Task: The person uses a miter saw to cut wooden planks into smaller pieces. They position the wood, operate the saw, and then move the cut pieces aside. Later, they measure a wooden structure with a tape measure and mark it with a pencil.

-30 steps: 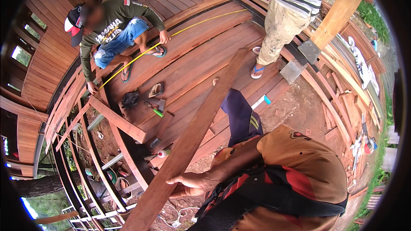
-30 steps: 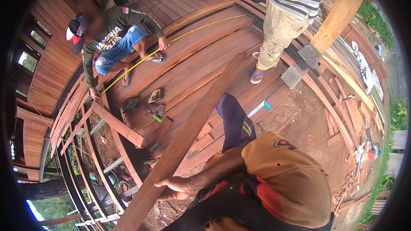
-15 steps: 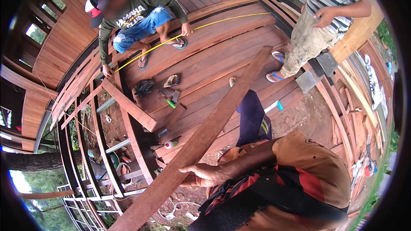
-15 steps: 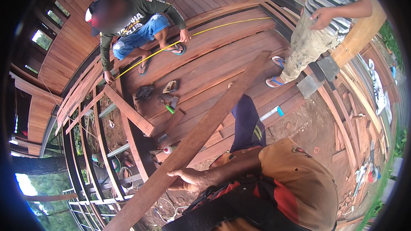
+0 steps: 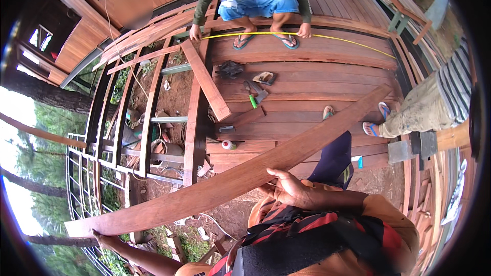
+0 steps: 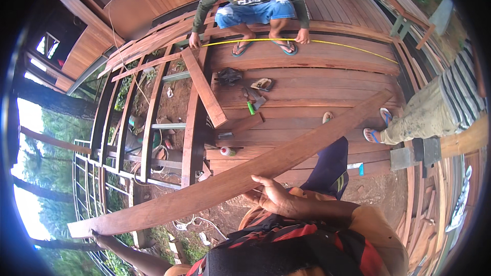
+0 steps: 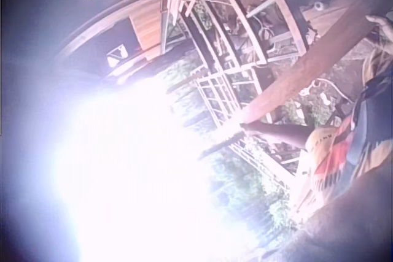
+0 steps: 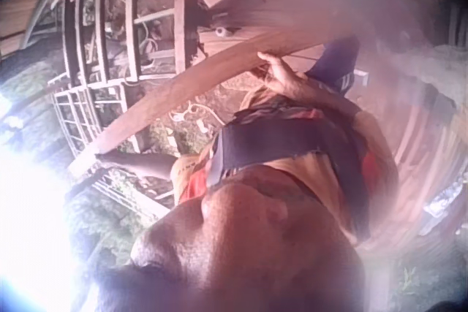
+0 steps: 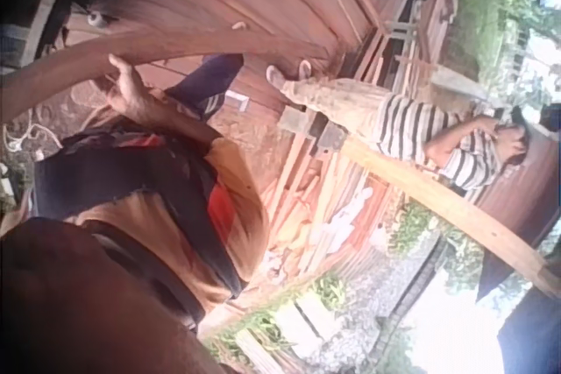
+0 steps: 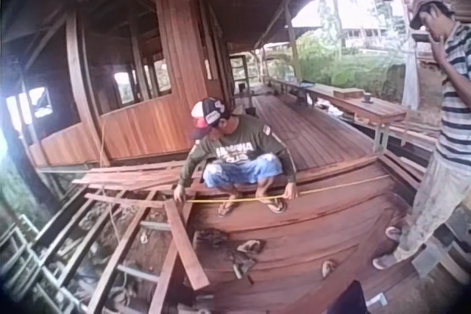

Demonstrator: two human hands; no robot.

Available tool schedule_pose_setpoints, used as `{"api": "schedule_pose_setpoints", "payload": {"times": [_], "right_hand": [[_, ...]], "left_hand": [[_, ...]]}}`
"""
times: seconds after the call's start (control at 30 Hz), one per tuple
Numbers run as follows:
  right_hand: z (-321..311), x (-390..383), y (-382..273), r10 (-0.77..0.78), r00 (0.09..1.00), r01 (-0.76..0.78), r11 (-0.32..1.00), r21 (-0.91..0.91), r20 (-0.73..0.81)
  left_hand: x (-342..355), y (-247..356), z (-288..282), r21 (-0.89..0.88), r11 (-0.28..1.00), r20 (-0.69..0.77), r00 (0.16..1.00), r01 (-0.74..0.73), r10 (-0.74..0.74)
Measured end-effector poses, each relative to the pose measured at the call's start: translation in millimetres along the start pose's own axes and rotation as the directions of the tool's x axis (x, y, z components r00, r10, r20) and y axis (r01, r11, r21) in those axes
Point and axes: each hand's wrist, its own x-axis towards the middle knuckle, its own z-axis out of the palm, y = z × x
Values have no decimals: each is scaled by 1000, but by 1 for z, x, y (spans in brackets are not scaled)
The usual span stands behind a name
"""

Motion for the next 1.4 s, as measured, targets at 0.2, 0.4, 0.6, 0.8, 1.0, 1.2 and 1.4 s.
{"api": "schedule_pose_setpoints", "payload": {"times": [0.2, 0.4, 0.6, 0.8, 1.0, 1.2, 1.4], "right_hand": [[-11, -4, -9, 18, 993, -13, 999, 40, -118], [-12, -8, -15, 3, 993, -1, 1000, 16, -117], [-22, -7, -24, -29, 990, 29, 1000, 3, -138], [-20, -6, -24, -3, 997, 2, 1000, -15, -83], [-22, -9, -34, 17, 995, -20, 1000, -24, -95], [-43, -16, -69, -120, 984, 125, 992, 30, -129], [-63, 6, -120, -199, 957, 201, 980, -13, -213]], "left_hand": [[27, -63, -32, 271, 931, 52, 970, -244, 239], [38, -84, -30, 329, 888, 131, 947, -322, 295], [-19, -63, 22, -9, 996, -54, 995, 85, -85], [-15, -54, -12, 133, 990, -60, 997, 54, -46], [-18, -66, -16, 258, 965, -18, 999, -40, 46], [-70, -89, 38, 269, 960, 46, 994, 83, -99], [-183, -132, 121, 296, 952, 179, 974, 78, -136]]}}
